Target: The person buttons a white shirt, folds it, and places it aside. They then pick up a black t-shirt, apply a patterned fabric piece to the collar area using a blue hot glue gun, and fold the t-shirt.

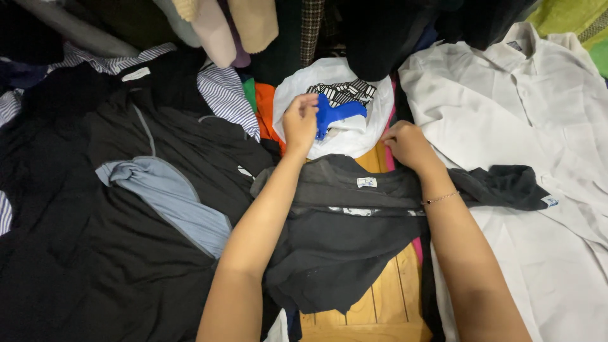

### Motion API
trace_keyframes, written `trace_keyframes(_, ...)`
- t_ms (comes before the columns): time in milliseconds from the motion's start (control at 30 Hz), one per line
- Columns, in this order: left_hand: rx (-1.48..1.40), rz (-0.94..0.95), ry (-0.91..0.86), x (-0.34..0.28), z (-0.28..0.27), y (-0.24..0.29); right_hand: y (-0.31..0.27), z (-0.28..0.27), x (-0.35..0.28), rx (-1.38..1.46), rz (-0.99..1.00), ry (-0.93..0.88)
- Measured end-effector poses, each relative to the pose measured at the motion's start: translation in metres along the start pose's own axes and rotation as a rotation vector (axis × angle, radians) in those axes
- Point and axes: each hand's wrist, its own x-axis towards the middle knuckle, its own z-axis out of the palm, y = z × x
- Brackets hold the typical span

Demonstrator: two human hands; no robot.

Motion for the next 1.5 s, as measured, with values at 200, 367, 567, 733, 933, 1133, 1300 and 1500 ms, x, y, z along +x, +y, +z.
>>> trace_keyframes(200, 0.153, 0.204, -0.124, -0.023, 0.004, 0.023, 0.009, 0.018, -0.013, -0.046, 0.017, -0.119)
trace_keyframes(367, 0.150, 0.178, -0.140, -0.025, 0.008, 0.010, -0.031, -0.005, -0.024, -0.321, -0.059, -0.081)
trace_keyframes(567, 0.142, 0.199, -0.159, -0.029, 0.007, 0.014, -0.014, -0.010, -0.018, 0.052, 0.025, 0.225)
trace_keyframes(733, 0.116, 0.242, -0.137, -0.025, 0.007, 0.015, -0.018, -0.015, -0.002, 0.311, 0.072, 0.405)
trace_keyframes(933, 0.108, 0.170, -0.129, -0.017, 0.002, 0.019, -0.069, -0.038, 0.039, 0.433, -0.121, 0.669)
trace_keyframes(1133, 0.203, 0.005, -0.420, -0.031, -0.004, 0.053, -0.063, -0.011, 0.035, 0.364, -0.034, 0.394)
trace_keyframes(1300, 0.532, 0.192, -1.174, -0.063, 0.024, 0.028, -0.071, -0.060, -0.016, 0.389, 0.130, -0.043)
trace_keyframes(1500, 0.761, 0.231, -1.189, -0.085, 0.036, 0.036, -0.065, -0.064, -0.069, 0.692, 0.188, -0.269)
